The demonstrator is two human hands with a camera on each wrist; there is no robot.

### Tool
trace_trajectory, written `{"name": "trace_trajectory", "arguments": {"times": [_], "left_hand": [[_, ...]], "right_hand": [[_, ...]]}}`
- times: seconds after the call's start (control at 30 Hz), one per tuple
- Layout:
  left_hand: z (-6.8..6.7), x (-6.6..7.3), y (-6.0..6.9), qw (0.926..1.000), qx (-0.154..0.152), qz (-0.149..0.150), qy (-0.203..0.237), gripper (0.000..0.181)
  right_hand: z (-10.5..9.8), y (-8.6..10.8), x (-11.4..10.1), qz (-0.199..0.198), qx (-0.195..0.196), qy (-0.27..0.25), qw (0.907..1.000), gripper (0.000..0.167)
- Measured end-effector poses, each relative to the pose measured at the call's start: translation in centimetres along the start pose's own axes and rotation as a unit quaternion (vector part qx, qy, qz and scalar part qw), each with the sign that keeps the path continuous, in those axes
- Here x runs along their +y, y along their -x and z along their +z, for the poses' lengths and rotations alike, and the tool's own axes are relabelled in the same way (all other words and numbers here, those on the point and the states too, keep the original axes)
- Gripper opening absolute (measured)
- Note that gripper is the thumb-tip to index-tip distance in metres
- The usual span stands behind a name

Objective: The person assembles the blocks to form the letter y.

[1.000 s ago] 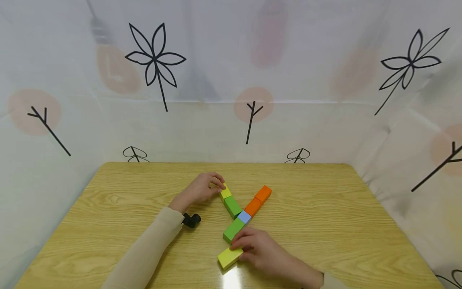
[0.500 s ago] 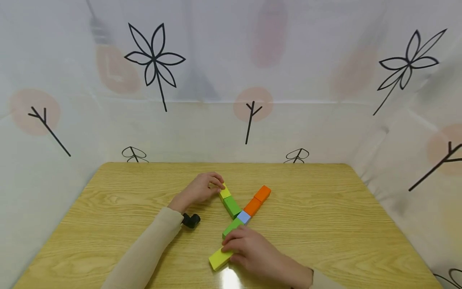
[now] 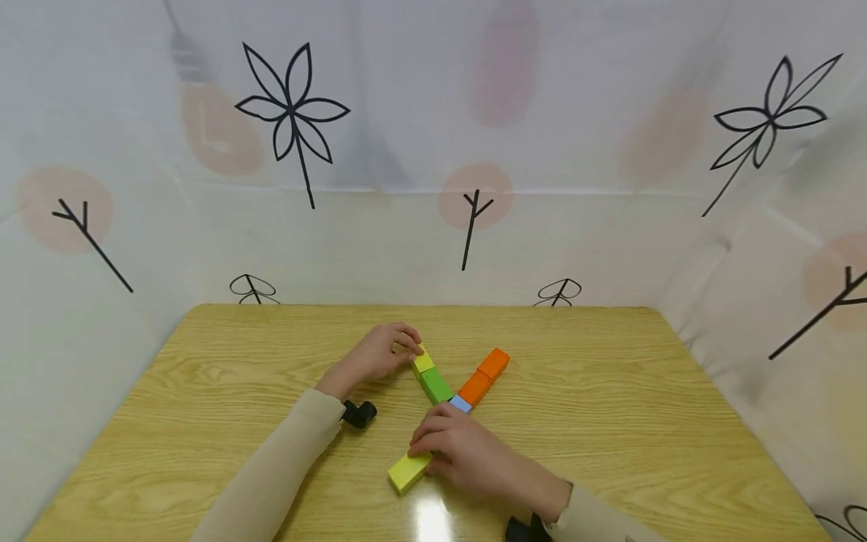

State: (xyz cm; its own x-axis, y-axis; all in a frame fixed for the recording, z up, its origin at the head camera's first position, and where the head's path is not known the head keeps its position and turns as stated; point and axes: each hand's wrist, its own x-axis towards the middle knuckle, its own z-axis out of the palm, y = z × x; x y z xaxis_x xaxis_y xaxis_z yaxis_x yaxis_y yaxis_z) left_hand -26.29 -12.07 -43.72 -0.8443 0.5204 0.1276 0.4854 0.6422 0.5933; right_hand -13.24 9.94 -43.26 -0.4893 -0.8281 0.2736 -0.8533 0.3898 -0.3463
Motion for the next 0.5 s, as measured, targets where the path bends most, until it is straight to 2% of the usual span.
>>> {"name": "trace_trajectory", "arguments": {"times": [0.3,0.4,0.5], "left_hand": [[0.0,0.0,0.1,0.9996,0.006,0.028,0.003,0.013],[0.3,-0.2,0.3,0.9988,0.016,0.046,0.002,0.012],[0.6,-0.3,0.5,0.9979,0.029,0.054,0.022,0.011]], "right_hand": [[0.1,0.1,0.6,0.008,0.005,-0.027,0.9996,0.023],[-0.3,0.5,1.1,0.019,0.028,-0.043,0.9985,0.024],[-0.7,1.2,1.7,0.031,0.072,-0.063,0.995,0.025]]}}
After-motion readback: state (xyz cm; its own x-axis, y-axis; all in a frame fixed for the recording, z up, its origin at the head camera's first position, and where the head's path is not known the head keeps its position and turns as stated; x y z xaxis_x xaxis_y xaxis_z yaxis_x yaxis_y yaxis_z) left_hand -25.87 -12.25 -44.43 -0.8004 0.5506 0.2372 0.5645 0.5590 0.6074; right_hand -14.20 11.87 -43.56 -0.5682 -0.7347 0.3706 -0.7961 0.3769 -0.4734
